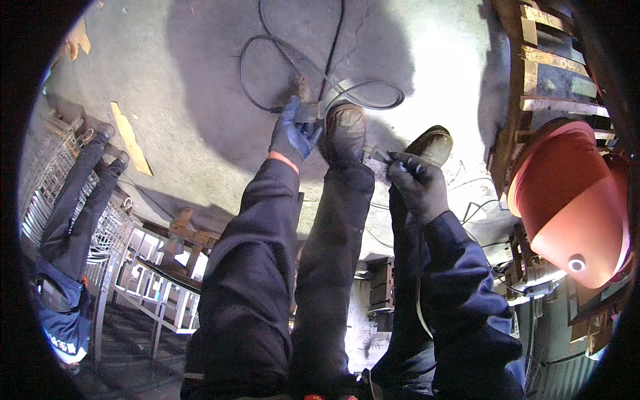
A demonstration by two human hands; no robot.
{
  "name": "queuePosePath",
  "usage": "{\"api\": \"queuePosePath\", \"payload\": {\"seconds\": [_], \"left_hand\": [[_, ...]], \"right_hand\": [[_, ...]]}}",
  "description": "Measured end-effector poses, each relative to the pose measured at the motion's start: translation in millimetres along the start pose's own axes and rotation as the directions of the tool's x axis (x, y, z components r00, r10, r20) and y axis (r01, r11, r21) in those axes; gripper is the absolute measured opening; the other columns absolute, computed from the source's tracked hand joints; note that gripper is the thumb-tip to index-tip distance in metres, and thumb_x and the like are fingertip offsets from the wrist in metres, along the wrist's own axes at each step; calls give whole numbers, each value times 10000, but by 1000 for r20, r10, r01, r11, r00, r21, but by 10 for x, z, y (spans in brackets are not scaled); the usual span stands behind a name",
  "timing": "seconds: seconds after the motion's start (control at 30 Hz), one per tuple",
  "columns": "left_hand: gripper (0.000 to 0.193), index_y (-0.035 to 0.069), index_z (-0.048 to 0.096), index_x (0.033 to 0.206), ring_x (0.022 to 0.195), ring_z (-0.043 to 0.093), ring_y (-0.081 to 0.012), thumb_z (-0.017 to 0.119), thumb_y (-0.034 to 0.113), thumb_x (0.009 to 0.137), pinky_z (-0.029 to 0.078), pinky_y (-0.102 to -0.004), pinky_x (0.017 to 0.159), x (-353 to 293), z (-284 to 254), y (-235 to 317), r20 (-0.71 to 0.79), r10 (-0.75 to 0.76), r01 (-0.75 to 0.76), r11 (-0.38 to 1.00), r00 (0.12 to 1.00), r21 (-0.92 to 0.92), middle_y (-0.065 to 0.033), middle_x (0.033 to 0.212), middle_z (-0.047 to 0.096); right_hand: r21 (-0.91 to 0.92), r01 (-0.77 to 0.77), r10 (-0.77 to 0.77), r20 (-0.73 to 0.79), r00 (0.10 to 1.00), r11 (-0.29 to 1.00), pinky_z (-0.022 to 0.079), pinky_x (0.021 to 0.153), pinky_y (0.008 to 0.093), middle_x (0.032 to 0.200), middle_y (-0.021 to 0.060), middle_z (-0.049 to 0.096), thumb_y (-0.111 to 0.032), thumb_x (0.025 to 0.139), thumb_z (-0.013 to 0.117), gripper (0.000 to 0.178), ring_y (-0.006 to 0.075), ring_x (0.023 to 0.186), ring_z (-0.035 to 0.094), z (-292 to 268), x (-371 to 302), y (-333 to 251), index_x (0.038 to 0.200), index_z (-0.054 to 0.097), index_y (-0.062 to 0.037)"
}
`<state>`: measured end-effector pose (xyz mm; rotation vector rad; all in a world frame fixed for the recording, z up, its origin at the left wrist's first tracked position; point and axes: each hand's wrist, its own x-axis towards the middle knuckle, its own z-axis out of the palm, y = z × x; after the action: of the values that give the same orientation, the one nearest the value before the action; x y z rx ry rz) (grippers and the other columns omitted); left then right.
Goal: The person uses a handheld angle grinder to smooth the edges and surfaces of several orange metal housings arranged on a wooden pallet. The person moves between parts, repositions the tool, and occasionally adjusts the power cord while working.
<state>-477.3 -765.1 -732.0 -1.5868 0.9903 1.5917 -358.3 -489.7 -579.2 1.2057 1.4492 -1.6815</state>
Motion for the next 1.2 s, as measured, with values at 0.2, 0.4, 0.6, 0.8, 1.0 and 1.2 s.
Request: {"api": "queuePosePath", "payload": {"seconds": [0.2, 0.4, 0.6, 0.8, 1.0, 1.2], "left_hand": [[484, 189, 688, 1189, 994, 695, -221, 712, 585, 913, 612, -431, 825, -1222, 353, 114, -8, 67, -67, 998, 998, 6, -33, 1098, 727], [447, 169, 693, 1184, 868, 717, -199, 699, 542, 939, 610, -358, 687, -1905, 558, 167, 40, 16, -16, 1000, 999, 6, -25, 1021, 739], [410, 72, 607, 1247, 952, 691, -191, 802, 191, 907, 621, -375, 806, -2085, 516, 204, 160, 283, -318, 904, 946, 286, -63, 1105, 660], [566, 30, 576, 1246, 986, 662, -156, 847, -69, 760, 590, -325, 872, -2268, 495, 43, 258, 510, -572, 746, 820, 341, -64, 1163, 640], [545, 9, 570, 1254, 1096, 623, -181, 821, -80, 779, 537, -324, 947, -2418, 527, 21, 502, 747, -723, -41, 436, 689, -80, 1180, 580], [585, 16, 592, 1281, 1108, 630, -227, 843, -38, 756, 533, -370, 930, -2568, 560, 115, 513, 713, -712, -27, 478, 701, -101, 1192, 586]], "right_hand": [[-304, 205, -213, 7, 977, 930, 577, 711, 365, 917, 167, 757, -202, 909, 751, 244, 298, 806, 760, 192, -142, -544, 1130, 756, -98], [-460, 444, -469, 65, 881, 769, 576, 703, 405, 867, 172, 735, -226, 895, 756, 233, 326, 787, 739, 394, -287, -954, 1089, 748, -96], [-358, 325, -348, 3, 938, 875, 565, 722, 436, 900, 196, 723, -188, 901, 724, 209, 384, 829, 722, 341, -413, -926, 1082, 706, -85], [-47, 265, -268, -68, 961, 963, 543, 738, 314, 890, 156, 715, -87, 971, 603, 206, 195, 783, 702, 301, -474, -817, 1153, 671, -20], [149, 203, -202, -25, 979, 968, 511, 725, 247, 913, 28, 699, -72, 1004, 599, 224, 81, 807, 621, 315, -497, -766, 1193, 663, 30], [308, 57, -62, 6, 998, 950, 440, 648, 211, 889, -14, 668, -69, 1026, 590, 189, 42, 751, 559, 337, -579, -717, 1170, 680, 13]]}}
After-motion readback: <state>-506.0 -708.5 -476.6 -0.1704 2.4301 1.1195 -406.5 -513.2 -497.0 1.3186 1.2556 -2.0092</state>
